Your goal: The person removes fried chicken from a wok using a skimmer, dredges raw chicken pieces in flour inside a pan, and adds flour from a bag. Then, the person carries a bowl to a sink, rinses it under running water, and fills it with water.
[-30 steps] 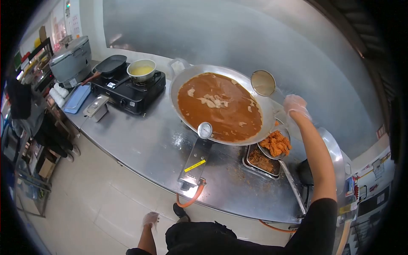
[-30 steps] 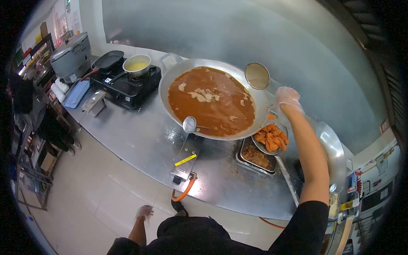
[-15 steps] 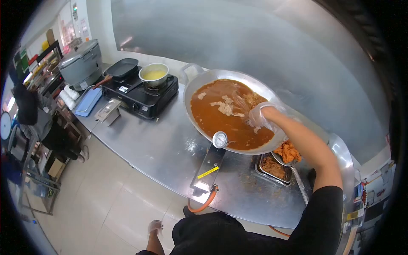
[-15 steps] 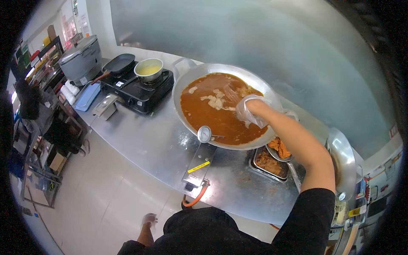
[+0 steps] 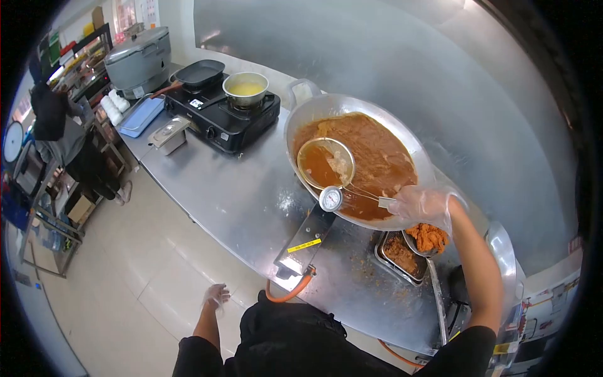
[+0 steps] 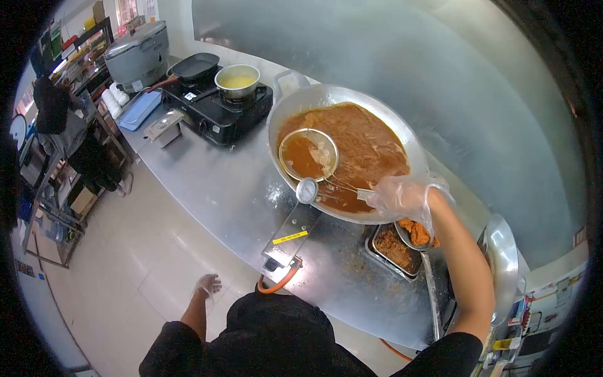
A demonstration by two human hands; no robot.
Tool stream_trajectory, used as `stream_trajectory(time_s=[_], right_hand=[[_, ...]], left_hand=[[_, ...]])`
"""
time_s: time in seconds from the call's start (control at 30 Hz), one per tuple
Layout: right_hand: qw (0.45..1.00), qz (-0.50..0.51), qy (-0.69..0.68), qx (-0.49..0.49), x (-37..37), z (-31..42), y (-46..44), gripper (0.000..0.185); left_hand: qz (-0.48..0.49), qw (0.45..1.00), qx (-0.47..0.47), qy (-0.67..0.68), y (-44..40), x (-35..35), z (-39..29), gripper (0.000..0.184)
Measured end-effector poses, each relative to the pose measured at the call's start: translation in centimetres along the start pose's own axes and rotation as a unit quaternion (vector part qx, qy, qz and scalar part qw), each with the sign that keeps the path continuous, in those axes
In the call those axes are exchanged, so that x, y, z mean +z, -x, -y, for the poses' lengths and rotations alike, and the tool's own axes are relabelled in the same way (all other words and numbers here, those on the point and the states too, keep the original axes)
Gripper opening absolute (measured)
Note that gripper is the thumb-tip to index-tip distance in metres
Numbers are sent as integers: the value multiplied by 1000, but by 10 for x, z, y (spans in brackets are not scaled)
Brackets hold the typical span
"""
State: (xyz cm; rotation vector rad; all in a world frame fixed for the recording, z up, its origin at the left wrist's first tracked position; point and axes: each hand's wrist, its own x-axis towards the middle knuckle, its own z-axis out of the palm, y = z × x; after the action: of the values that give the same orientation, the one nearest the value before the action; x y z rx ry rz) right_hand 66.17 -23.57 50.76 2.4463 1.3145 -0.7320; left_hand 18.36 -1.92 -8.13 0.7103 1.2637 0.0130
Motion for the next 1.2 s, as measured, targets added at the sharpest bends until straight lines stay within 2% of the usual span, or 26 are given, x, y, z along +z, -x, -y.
stream_trajectory(time_s=[0.1,0.2,0.3,0.4,0.5,0.57,0.63,0.7,0.9,1.0,1.13,1.2], right_hand=[[999,-35,32,22,-4,17,31,44],[999,-25,-16,20,11,5,31,42],[990,-57,-88,91,27,0,35,43],[990,-72,-47,114,20,1,40,46],[985,-148,-77,47,38,-51,18,47],[973,-203,-15,105,42,-87,4,44],[969,-98,200,110,14,-103,-11,40],[955,-126,102,249,-16,-68,6,31],[867,-325,130,354,-26,-98,-13,26],[892,-215,257,303,-14,-99,-22,30],[943,-228,96,222,9,-77,-32,31],[957,-225,46,176,21,-85,-58,27]], left_hand=[[2,1000,6,-28,-1,9,-11,43],[17,999,17,-45,-1,17,-14,41],[15,999,24,-43,4,20,-4,38],[12,999,4,-45,-4,26,3,36],[-29,996,9,-88,6,22,21,34],[-51,992,36,-109,12,19,24,32],[-53,990,68,-113,8,13,39,30],[-58,990,64,-115,10,4,50,28],[-40,996,52,-68,0,-23,90,29],[-46,994,48,-91,0,-28,102,31],[-68,993,49,-85,11,-28,102,31],[-57,996,39,-63,11,-29,99,41]])
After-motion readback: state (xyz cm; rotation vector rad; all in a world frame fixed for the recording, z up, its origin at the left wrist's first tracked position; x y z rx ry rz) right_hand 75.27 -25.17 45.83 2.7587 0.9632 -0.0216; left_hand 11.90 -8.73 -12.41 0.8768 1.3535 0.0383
